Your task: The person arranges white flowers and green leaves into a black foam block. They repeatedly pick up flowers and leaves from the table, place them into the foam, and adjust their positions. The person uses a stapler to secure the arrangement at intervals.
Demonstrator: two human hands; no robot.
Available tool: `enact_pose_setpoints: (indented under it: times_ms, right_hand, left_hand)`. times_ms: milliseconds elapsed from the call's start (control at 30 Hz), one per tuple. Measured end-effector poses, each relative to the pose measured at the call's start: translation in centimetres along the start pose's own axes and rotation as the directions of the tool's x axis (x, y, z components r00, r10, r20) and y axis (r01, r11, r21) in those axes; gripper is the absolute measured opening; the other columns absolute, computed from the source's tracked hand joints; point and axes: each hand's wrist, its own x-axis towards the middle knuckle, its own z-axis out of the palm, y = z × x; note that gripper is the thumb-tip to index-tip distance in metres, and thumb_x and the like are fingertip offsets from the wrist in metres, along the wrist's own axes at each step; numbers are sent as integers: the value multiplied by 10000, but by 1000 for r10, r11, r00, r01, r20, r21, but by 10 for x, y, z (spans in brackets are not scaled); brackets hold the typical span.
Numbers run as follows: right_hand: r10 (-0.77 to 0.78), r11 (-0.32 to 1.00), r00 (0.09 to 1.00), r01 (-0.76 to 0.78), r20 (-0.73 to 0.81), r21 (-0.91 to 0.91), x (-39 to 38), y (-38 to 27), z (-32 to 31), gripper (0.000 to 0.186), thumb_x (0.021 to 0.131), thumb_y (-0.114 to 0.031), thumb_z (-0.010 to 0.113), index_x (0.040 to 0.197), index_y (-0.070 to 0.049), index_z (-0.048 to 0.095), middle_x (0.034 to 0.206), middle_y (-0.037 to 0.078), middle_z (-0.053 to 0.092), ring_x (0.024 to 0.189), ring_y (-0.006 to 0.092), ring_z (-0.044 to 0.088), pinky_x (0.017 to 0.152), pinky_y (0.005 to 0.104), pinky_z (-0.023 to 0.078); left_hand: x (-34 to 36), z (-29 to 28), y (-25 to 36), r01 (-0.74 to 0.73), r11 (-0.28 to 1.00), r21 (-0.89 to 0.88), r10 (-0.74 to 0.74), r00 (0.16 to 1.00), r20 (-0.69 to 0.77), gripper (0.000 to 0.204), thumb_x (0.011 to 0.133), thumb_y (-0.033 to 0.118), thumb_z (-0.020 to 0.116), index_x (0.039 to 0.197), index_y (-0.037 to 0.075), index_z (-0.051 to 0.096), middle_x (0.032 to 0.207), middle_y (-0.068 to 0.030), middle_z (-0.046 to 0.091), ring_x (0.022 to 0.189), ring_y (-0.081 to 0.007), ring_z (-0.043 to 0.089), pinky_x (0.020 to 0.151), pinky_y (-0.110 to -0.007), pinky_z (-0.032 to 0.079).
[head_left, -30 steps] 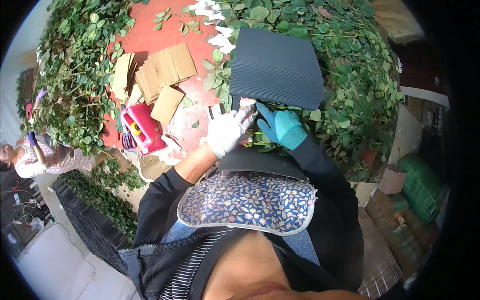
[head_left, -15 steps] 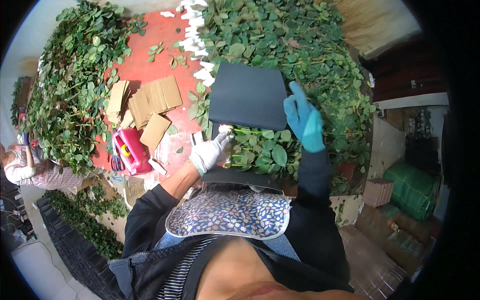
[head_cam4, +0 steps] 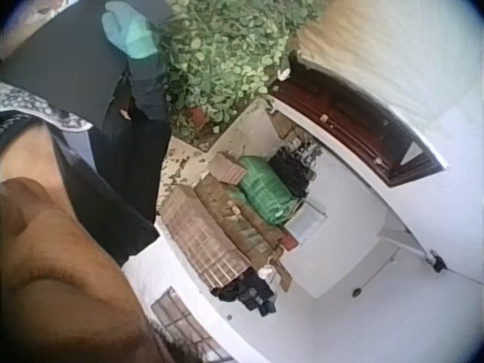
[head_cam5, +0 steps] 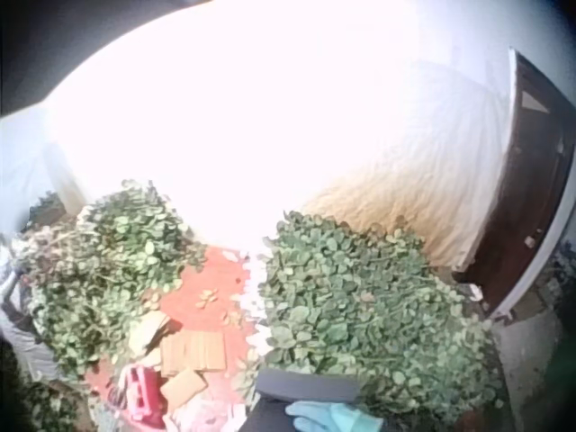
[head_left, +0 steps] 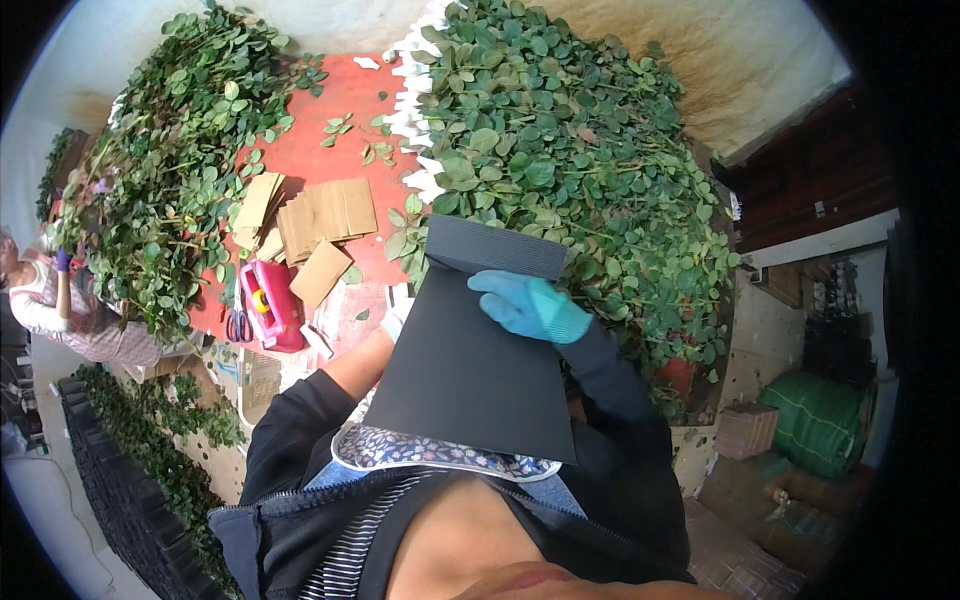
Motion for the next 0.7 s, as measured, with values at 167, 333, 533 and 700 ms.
enact_pose_setpoints:
  times_ms: [167,333,533,700]
  right_hand:
    - [275,891,947,-185,168,-414,4,17,61,583,926,-445,534,1357,-55,495,1415,217,479,1137,424,564,932,517,476]
    - [504,756,826,-279,254,-592,-2,9,86,767,869,-419,600,1469,-25,330,1560,215,250,1225,428,481,930,496,495]
    - [427,781,869,-214,251,-587,-1,12,85,784,841,-428,635,1458,-33,356,1529,227,293,1174,437,505,912,500,499]
    - [343,843,923,-220,176,-492,-10,17,82,762,822,-415,664,1419,-14,411,1477,260,347,1127,482,504,921,527,473]
  left_hand:
    - [-20,29,-32,-49,986,-160,11,973,-230,524,870,263,587,1374,146,507,1393,-160,512,1005,-352,658,949,-386,492]
    - [-77,-11,-100,402,796,-452,-555,783,-280,292,856,147,610,1127,37,615,1137,-184,634,1012,-335,623,842,-451,508]
    - [-94,-51,-140,853,521,-40,-779,456,-431,619,725,245,781,1256,59,523,1022,-159,654,944,-335,635,795,-441,532]
    - [-119,-81,-109,256,777,-576,-593,605,-532,313,863,295,678,1022,26,654,852,-100,635,774,-223,627,721,-363,513]
